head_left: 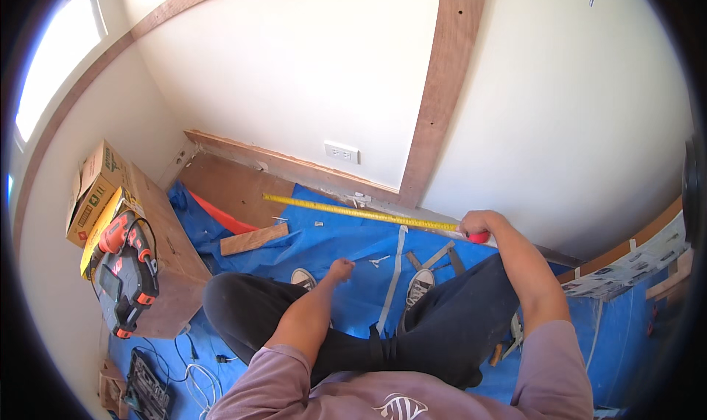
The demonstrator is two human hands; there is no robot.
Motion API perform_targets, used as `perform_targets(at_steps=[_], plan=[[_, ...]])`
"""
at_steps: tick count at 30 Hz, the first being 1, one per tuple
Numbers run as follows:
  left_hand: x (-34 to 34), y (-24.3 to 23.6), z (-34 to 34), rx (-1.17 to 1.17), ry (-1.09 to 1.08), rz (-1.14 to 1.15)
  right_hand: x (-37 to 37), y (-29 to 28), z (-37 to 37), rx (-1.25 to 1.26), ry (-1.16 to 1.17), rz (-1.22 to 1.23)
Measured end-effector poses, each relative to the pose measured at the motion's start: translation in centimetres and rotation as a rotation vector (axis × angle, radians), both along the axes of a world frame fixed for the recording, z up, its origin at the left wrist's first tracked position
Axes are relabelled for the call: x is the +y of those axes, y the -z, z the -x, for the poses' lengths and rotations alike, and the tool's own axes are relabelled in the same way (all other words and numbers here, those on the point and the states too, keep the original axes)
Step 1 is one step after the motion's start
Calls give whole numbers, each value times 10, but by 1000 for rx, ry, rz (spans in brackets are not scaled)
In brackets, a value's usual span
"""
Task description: The person measures a wall section with a tape measure and marks it with a pencil. They then position a wooden baseboard against the wall, use a square to mark a cut line on the wood, and prepare to cut it.
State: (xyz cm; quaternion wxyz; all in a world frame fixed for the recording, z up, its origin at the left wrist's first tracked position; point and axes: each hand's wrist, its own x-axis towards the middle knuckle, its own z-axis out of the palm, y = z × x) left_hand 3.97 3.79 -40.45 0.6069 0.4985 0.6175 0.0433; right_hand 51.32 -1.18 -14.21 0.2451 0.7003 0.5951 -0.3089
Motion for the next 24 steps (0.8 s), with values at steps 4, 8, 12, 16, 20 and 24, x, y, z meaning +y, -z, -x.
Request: perform_targets(at_steps=[4, 8, 12, 16, 20, 24], plan=[[0, 2, 0, 6, 13, -30, -1, 3, -2, 1, 201, 51], [-2, -2, -3, -33, -11, -37, -3, -7, 1, 20, 93, 27], [2, -19, -14, -220, -171, 11, -6, -22, 7, 42, 74, 22], [20, -57, -38, -424, -231, -35, -8, -27, 11, 80, 156, 15], [35, -110, -68, -661, -257, -42, -7, -24, 13, 115, 129, -26], [41, -143, -89, -775, -303, 1, -5, -22, 11, 158, 123, -9]])
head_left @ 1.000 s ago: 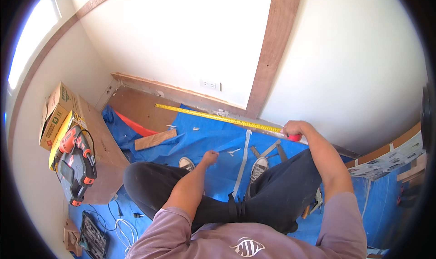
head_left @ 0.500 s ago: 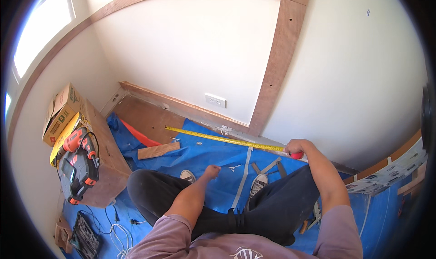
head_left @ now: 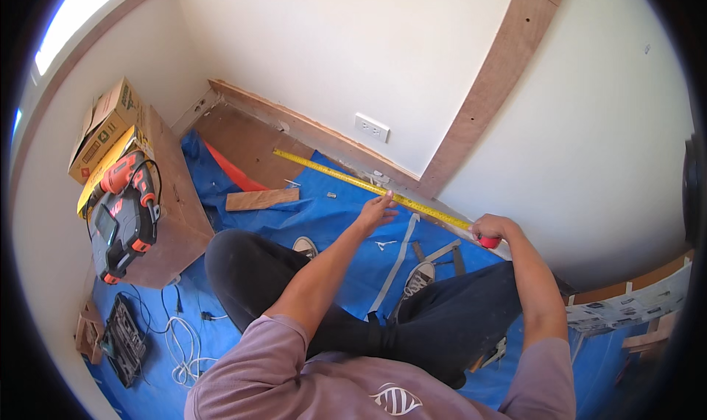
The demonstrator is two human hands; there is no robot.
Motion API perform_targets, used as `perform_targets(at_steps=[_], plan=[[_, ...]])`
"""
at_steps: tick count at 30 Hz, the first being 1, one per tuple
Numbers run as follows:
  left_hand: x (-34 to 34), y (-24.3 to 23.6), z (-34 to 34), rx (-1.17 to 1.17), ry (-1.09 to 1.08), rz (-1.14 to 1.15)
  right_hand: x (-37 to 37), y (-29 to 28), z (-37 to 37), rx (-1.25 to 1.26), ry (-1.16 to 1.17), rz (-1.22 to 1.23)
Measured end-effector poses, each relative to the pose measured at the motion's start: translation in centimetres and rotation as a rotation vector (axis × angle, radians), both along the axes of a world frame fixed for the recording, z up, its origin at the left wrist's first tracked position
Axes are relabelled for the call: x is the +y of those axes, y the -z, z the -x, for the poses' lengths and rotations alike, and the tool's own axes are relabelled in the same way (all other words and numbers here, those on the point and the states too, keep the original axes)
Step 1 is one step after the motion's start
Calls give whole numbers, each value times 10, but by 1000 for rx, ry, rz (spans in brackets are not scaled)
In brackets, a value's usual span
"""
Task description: The person measures a wall section with a tape measure and marks it with a pencil. They then position a wooden baseboard against the wall, use a square to mark a cut line on the wood, and prepare to cut it.
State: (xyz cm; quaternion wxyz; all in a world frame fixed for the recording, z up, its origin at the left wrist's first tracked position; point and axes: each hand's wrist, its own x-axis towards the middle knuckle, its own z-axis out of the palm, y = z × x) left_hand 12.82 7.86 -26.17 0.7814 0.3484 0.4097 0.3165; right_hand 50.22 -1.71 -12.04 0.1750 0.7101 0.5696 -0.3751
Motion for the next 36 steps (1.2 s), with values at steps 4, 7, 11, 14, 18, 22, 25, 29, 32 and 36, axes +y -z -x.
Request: perform_targets(at_steps=[4, 7, 11, 14, 18, 22, 25, 29, 32, 36], plan=[[0, -2, -8, -88, -128, 87, 2, 6, -6, 45, -42, 6], [1, 3, -9, -100, -194, 110, 5, 12, -9, -33, -360, -10], [5, 7, -6, -104, -244, 153, 9, 15, -7, 27, -188, -11], [6, 9, -2, -91, -234, 148, 12, 13, -4, 33, -174, -22], [6, 11, 1, -105, -218, 108, 15, 12, -1, 51, -213, -41], [6, 10, -1, -100, -232, 122, 14, 16, -3, 87, -225, -62], [6, 9, -2, -115, -231, 128, 13, 16, -5, -3, -143, -44], [6, 9, -1, -81, -219, 154, 11, 10, -2, 53, -162, -43], [5, 9, -1, -72, -227, 167, 10, 2, 4, 55, -123, -43], [3, 10, -1, -100, -226, 142, 7, -8, 13, 25, -94, -14]])
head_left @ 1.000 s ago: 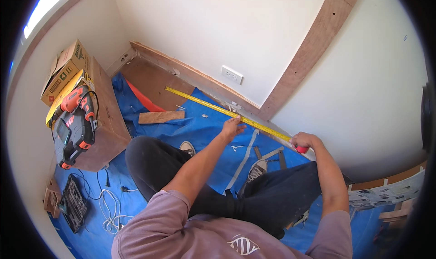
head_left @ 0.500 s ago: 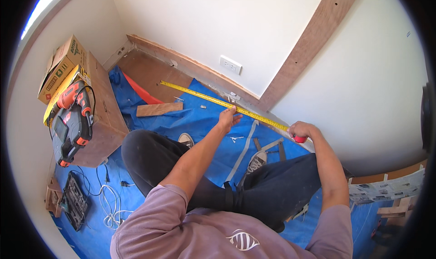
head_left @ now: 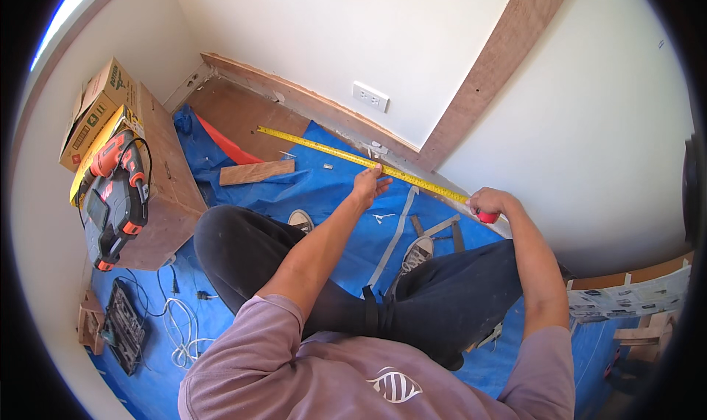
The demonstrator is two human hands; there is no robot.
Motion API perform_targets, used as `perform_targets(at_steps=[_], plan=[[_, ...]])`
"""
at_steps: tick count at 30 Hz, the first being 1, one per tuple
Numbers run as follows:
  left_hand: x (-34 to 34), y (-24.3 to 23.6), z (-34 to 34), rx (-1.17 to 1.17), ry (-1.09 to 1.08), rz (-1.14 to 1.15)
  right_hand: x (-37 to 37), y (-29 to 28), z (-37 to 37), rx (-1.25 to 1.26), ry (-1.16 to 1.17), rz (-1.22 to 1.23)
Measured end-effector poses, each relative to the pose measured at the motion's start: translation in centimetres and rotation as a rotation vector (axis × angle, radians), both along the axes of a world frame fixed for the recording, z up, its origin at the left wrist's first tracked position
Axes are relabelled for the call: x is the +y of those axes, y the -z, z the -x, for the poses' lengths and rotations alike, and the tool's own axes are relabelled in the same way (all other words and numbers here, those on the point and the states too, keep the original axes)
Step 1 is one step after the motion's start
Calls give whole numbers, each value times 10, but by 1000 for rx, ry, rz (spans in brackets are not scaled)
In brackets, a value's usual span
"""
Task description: The person measures a wall section with a tape measure and marks it with a pencil. They then position a wooden baseboard against the wall, use a square to mark a cut line on the wood, and prepare to cut it.
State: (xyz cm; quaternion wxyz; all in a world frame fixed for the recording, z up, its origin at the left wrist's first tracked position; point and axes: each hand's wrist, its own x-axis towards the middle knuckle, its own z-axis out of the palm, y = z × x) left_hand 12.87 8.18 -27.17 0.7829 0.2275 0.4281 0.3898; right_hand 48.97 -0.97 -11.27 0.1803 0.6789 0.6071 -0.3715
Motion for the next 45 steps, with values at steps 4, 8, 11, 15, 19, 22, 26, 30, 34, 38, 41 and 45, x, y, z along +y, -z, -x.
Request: perform_targets(at_steps=[4, 8, 11, 15, 19, 22, 26, 30, 34, 38, 41, 45], plan=[[1, 1, 1, 11, 1, -6, 0, -4, 4, -34, -16, -6], [0, 5, 2, 51, 8, 25, 1, -1, 1, -21, -49, -1], [-2, 9, 4, 45, 10, 40, 1, 2, -2, -8, -8, 27], [-3, 10, 6, 41, 15, 20, 1, 1, 0, -63, 31, 18], [-2, 10, 6, 40, 10, 26, 1, 0, 1, -55, 62, 23], [-2, 12, 5, 44, 2, 34, 4, 7, -4, -40, 20, 24], [1, 10, 2, 24, -33, 1, 10, 27, -16, -22, -54, 4], [9, 1, 0, 9, -67, -45, 14, 37, -24, -53, -141, 3], [16, -8, 0, -10, -152, 4, 11, 25, -15, 23, -62, -14], [16, -3, 6, -13, -177, 14, 5, 4, -1, 27, -77, -24], [13, 8, 14, -49, -151, -36, 1, -4, 1, 3, -217, -15], [8, 28, 22, 33, -170, 19, 0, 2, -3, -9, -172, -5]])
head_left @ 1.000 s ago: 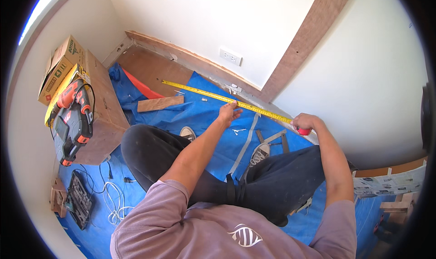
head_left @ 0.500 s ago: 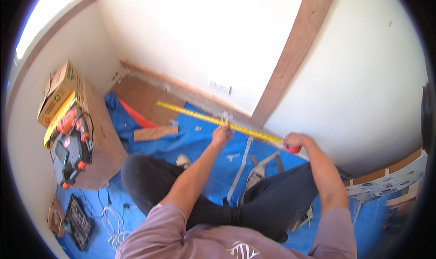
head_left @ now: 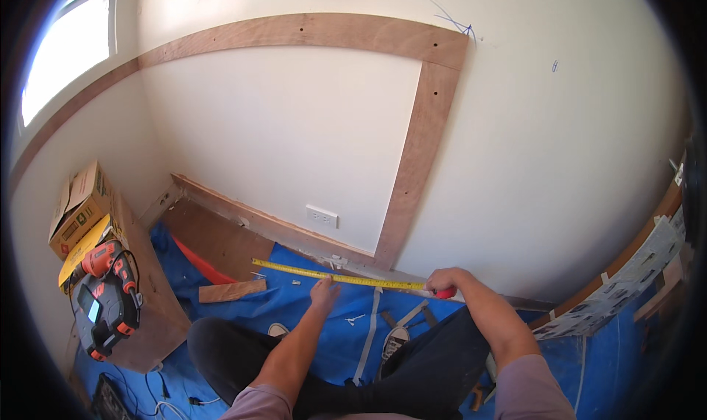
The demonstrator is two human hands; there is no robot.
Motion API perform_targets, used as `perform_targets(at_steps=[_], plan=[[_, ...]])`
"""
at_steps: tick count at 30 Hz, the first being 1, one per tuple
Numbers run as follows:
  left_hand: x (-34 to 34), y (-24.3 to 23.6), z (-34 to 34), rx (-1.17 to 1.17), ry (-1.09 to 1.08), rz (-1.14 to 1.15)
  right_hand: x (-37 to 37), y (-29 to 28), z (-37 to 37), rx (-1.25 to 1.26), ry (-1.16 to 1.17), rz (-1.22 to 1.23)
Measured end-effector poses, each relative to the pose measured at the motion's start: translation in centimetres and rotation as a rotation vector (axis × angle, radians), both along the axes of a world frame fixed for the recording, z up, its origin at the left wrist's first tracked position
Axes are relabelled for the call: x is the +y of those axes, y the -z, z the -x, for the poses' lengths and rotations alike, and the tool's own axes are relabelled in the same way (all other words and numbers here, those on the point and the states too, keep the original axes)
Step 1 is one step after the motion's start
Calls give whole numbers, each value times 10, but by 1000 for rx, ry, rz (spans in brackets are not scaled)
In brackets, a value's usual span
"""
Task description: The person measures a wall section with a tape measure and marks it with a pencil. They then position a wooden baseboard against the wall, use a square to mark a cut line on the wood, and prepare to cut it.
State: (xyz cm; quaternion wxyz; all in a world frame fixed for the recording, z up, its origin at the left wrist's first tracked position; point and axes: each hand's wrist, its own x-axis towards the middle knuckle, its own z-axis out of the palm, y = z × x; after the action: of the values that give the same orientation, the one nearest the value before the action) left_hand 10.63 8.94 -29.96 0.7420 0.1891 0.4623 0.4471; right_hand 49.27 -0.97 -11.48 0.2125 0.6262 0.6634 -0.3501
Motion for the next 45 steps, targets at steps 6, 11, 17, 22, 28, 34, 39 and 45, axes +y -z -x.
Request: perform_targets(at_steps=[6, 11, 17, 22, 28, 34, 39, 45], plan=[[-5, 58, 21, 109, 37, -17, 0, 12, -1, -117, 113, 26], [-42, 127, 67, 566, 320, 102, -4, 4, 1, -144, 246, 72], [-59, 145, 84, 1094, 1123, -328, 0, 1, 5, -130, 236, 73], [-60, 138, 62, 1028, 1037, -543, 4, 8, 5, -112, 267, 81], [-55, 156, 58, 1224, 1124, -675, 15, 49, -25, -75, 57, 56], [-66, 160, 68, 1092, 1203, -586, 22, 76, -48, -235, -353, 98], [-85, 112, 54, 1133, 627, -566, 12, 37, -20, -303, 32, 56], [-15, 54, 30, 1089, 38, -711, 9, 0, 1, -349, 58, -3]])
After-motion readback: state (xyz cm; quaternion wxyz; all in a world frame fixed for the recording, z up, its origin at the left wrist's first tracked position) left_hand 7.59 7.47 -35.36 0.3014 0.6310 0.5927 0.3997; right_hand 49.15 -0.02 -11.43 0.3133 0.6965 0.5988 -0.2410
